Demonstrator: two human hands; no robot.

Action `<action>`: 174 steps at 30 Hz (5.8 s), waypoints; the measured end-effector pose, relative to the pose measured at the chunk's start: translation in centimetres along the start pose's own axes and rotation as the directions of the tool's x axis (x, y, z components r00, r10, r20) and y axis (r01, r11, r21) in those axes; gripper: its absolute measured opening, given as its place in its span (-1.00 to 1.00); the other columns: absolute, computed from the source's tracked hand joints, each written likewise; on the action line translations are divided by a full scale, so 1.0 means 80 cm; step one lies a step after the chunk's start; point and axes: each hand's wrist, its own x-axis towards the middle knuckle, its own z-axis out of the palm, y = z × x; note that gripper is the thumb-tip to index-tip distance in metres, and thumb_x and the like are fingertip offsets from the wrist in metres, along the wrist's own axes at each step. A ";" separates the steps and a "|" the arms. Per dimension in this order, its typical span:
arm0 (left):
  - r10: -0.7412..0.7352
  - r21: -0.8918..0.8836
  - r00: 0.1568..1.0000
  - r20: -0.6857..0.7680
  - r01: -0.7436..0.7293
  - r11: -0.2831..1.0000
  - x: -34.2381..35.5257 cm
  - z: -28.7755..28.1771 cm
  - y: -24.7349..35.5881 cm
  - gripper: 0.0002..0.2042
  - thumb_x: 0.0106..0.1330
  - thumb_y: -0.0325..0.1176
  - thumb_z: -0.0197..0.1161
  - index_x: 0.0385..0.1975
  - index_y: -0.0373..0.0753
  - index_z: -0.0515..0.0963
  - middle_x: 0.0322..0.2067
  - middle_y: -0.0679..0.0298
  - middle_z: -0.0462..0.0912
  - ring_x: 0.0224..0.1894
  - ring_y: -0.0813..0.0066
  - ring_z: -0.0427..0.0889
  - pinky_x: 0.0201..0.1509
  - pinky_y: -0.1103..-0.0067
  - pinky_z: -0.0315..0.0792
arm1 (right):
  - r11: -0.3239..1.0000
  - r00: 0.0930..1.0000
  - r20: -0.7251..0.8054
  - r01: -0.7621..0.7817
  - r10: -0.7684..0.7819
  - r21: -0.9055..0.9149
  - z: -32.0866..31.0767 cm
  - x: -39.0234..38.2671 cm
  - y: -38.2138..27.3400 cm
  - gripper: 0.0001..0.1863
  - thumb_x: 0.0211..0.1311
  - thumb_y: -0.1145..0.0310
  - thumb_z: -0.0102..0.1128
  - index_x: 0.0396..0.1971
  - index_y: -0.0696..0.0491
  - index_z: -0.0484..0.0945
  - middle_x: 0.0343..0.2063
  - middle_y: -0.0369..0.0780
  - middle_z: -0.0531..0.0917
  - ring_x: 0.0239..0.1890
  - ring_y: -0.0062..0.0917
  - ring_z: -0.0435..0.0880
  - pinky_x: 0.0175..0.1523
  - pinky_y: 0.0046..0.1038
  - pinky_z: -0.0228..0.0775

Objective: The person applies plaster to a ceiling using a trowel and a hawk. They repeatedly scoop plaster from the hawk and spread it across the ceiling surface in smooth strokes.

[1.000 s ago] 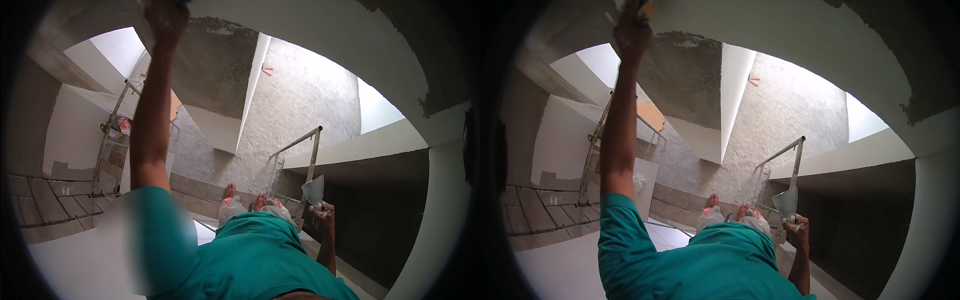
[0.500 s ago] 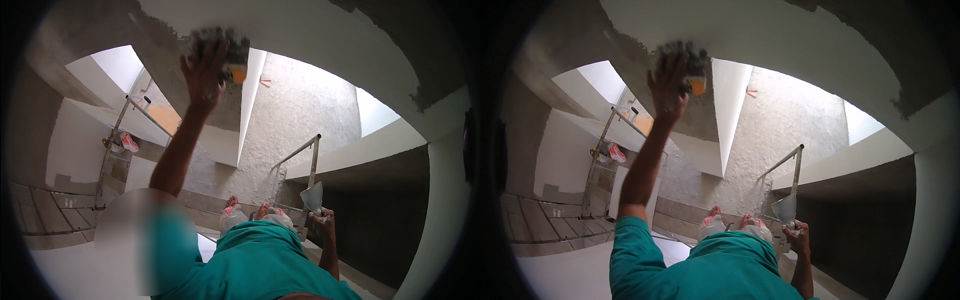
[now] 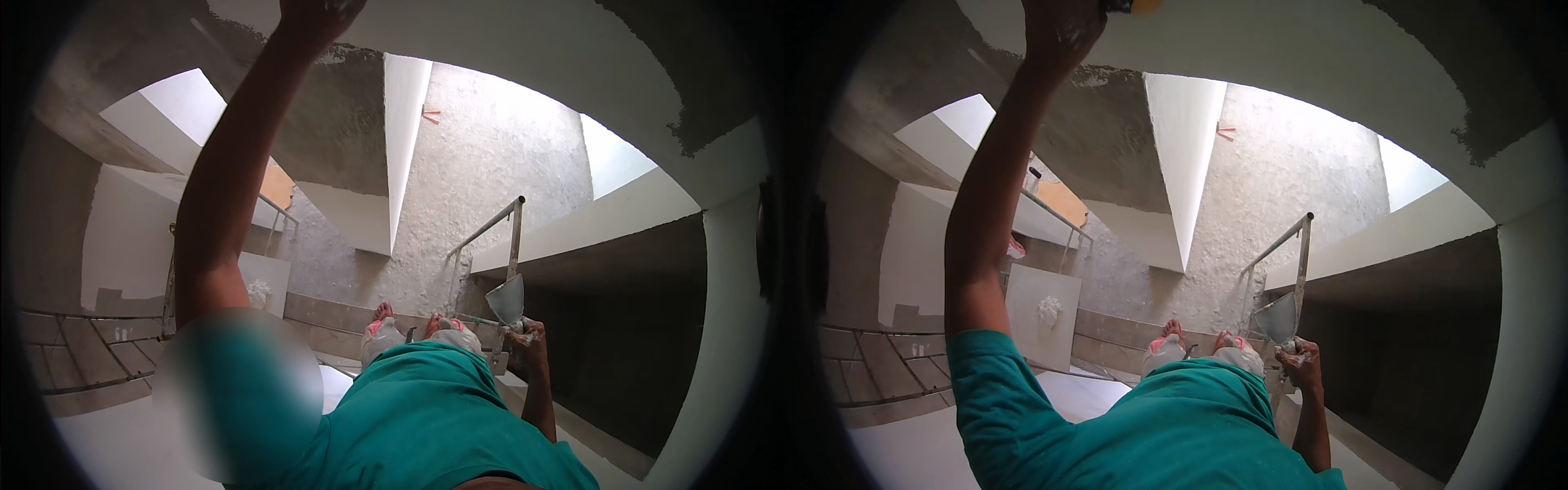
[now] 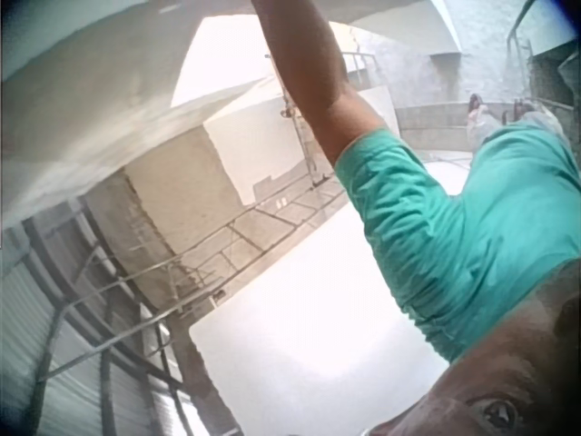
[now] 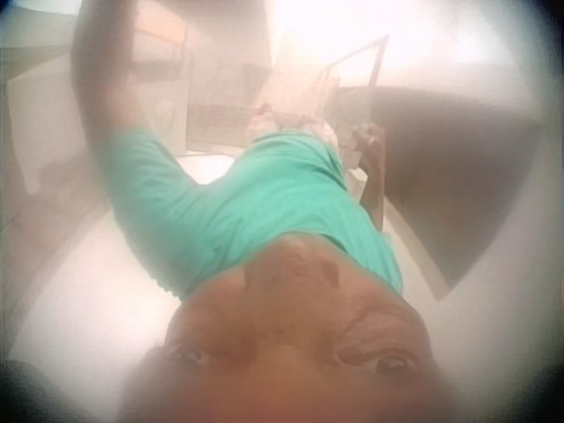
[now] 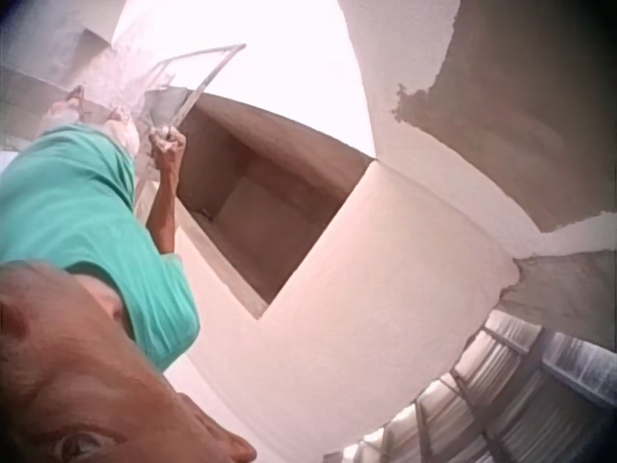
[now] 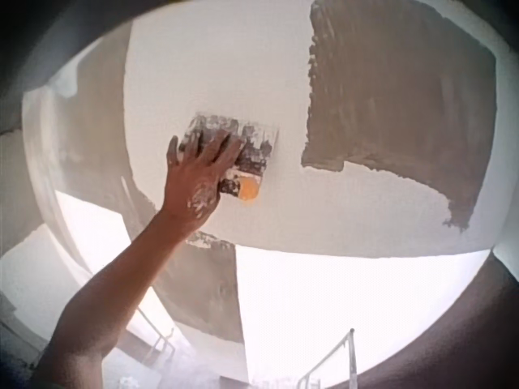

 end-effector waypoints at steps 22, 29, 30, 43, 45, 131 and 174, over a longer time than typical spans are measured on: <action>-0.472 -0.369 0.858 -0.203 0.380 0.848 -0.155 0.047 -0.178 -0.43 0.15 -0.60 0.08 0.26 -0.22 0.32 0.03 -0.04 0.58 0.07 -0.02 0.57 0.10 0.34 0.51 | 1.000 0.999 0.034 -0.009 0.009 -0.007 0.016 0.002 -0.016 -0.86 0.08 0.43 0.31 -0.56 0.11 0.54 -0.72 -0.40 0.50 -0.72 -0.78 0.42 -0.65 -0.62 0.26; -0.358 -0.524 0.895 -0.265 0.177 0.833 -0.058 0.039 -0.254 -0.41 0.14 -0.76 -0.04 0.24 -0.29 0.34 0.19 -0.04 0.45 0.23 0.03 0.46 0.25 0.38 0.38 | 1.000 1.000 -0.001 -0.010 0.010 -0.028 0.031 -0.002 -0.020 -0.84 0.09 0.43 0.32 -0.57 0.12 0.53 -0.74 -0.40 0.49 -0.73 -0.78 0.41 -0.65 -0.62 0.25; -0.333 -0.477 0.900 -0.281 0.170 0.862 -0.054 0.045 -0.261 -0.42 0.13 -0.79 -0.07 0.23 -0.32 0.34 0.17 -0.07 0.47 0.22 0.03 0.47 0.22 0.44 0.41 | 0.999 1.000 -0.001 -0.012 0.012 -0.030 0.032 -0.003 -0.019 -0.84 0.09 0.43 0.32 -0.58 0.12 0.52 -0.74 -0.39 0.49 -0.73 -0.78 0.40 -0.65 -0.62 0.25; -0.418 -0.163 0.899 0.131 0.435 0.886 -0.193 0.079 -0.069 -0.14 -0.06 -0.44 0.27 0.40 0.09 0.17 0.38 0.23 0.18 0.39 0.03 0.16 0.37 -0.03 -0.01 | 1.000 1.000 0.012 0.011 -0.011 -0.012 0.042 0.008 -0.013 -0.80 0.07 0.44 0.33 -0.61 0.10 0.47 -0.75 -0.40 0.46 -0.74 -0.77 0.38 -0.66 -0.60 0.22; -0.406 -0.179 0.885 0.229 0.448 0.876 -0.229 0.080 -0.023 -0.16 -0.04 -0.43 0.27 0.39 0.07 0.19 0.35 0.21 0.24 0.36 -0.04 0.20 0.36 -0.05 0.00 | 0.999 0.999 0.024 0.034 -0.035 0.001 0.042 0.010 -0.006 -0.79 0.08 0.42 0.33 -0.61 0.10 0.48 -0.75 -0.40 0.46 -0.74 -0.77 0.39 -0.66 -0.60 0.23; -0.157 -0.359 0.983 0.097 0.182 0.916 -0.114 -0.075 -0.046 -0.33 0.12 -0.52 0.23 0.33 -0.09 0.29 0.31 0.07 0.30 0.32 -0.03 0.28 0.36 0.10 0.13 | 0.967 0.979 -0.066 0.199 -0.190 0.162 0.088 0.049 -0.033 -0.75 0.02 0.33 0.44 -0.61 0.05 0.51 -0.71 -0.40 0.50 -0.73 -0.77 0.41 -0.65 -0.63 0.18; 0.051 0.055 0.898 -0.438 -0.030 0.998 0.174 -0.024 -0.123 -0.22 -0.04 -0.56 0.27 0.30 0.11 0.31 0.26 0.30 0.37 0.22 0.07 0.38 0.19 0.11 0.19 | 0.942 0.949 -0.289 0.203 -0.123 0.268 0.079 0.018 0.020 -0.85 0.01 0.41 0.38 -0.51 0.11 0.56 -0.74 -0.40 0.49 -0.73 -0.76 0.41 -0.63 -0.59 0.24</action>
